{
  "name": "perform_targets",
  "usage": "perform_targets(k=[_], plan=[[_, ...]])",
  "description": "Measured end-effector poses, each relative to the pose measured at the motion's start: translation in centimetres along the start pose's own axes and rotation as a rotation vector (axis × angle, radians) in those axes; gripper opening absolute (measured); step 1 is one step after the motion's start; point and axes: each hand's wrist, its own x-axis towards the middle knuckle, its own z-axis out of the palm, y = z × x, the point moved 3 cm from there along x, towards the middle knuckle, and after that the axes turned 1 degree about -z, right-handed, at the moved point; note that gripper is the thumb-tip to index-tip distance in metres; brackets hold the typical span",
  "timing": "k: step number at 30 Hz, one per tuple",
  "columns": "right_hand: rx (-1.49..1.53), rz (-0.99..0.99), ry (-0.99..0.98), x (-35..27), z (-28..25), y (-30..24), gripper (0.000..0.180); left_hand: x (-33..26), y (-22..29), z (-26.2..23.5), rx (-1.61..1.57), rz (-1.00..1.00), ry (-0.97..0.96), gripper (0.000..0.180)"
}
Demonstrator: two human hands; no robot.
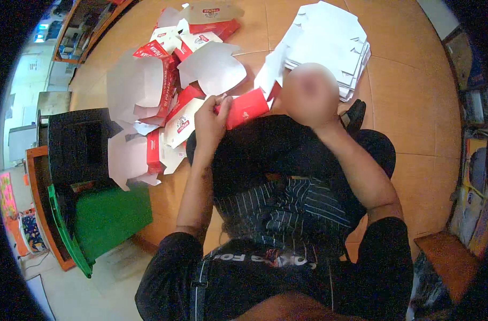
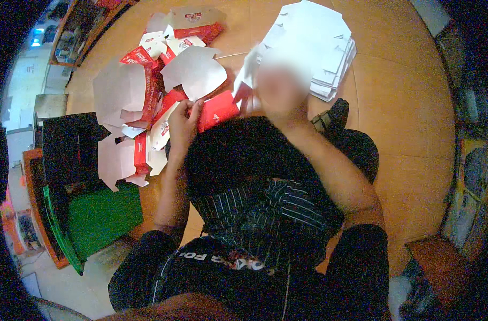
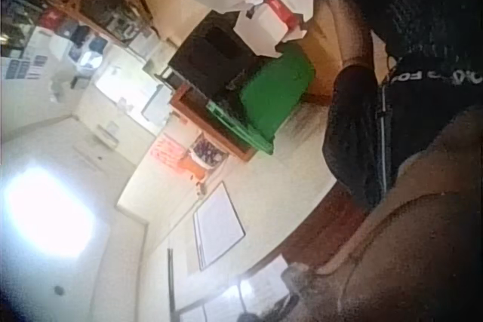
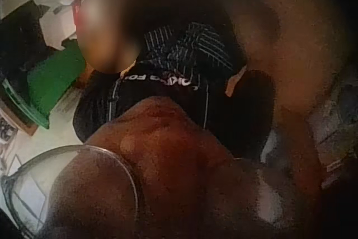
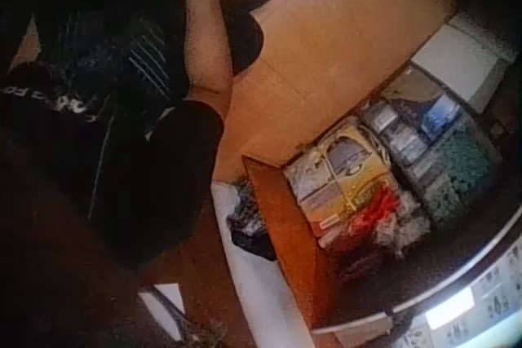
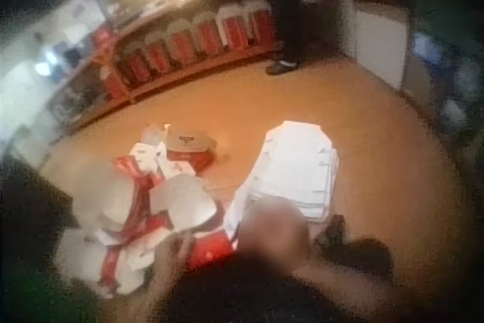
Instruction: The person sits on the floor and assembles red and white cardboard boxes by folding the flat pieces into shape. They repeatedly pick up a flat piece, fold the sides, and place the finished box on a pile to their left.
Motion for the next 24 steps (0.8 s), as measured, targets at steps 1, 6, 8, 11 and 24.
perform_targets(k=[1, 6, 8, 11, 24], plan=[[-0.006, 0.029, -0.076, -0.7, 1.3, 0.1, 0.016, -0.4, 0.1, -0.3, -0.023, -0.012, 0.049, 0.03], [0.07, 0.004, -0.339, -2.4, 5.4, 1.9, 0.029, -1.8, 2.0, 0.3, 0.031, -0.033, -0.079, 0.028], [0.196, 0.084, -0.412, -2.1, 5.6, 1.7, 0.029, -2.0, 1.7, 0.4, 0.006, -0.033, -0.079, 0.027], [0.332, 0.099, -0.463, -1.9, 5.8, 1.5, 0.028, -1.8, 0.7, 0.6, -0.005, -0.029, -0.072, 0.028], [0.235, 0.055, -0.458, -2.2, 6.6, 1.7, 0.021, -3.1, 2.5, 2.1, 0.145, 0.112, -0.1, 0.025]])
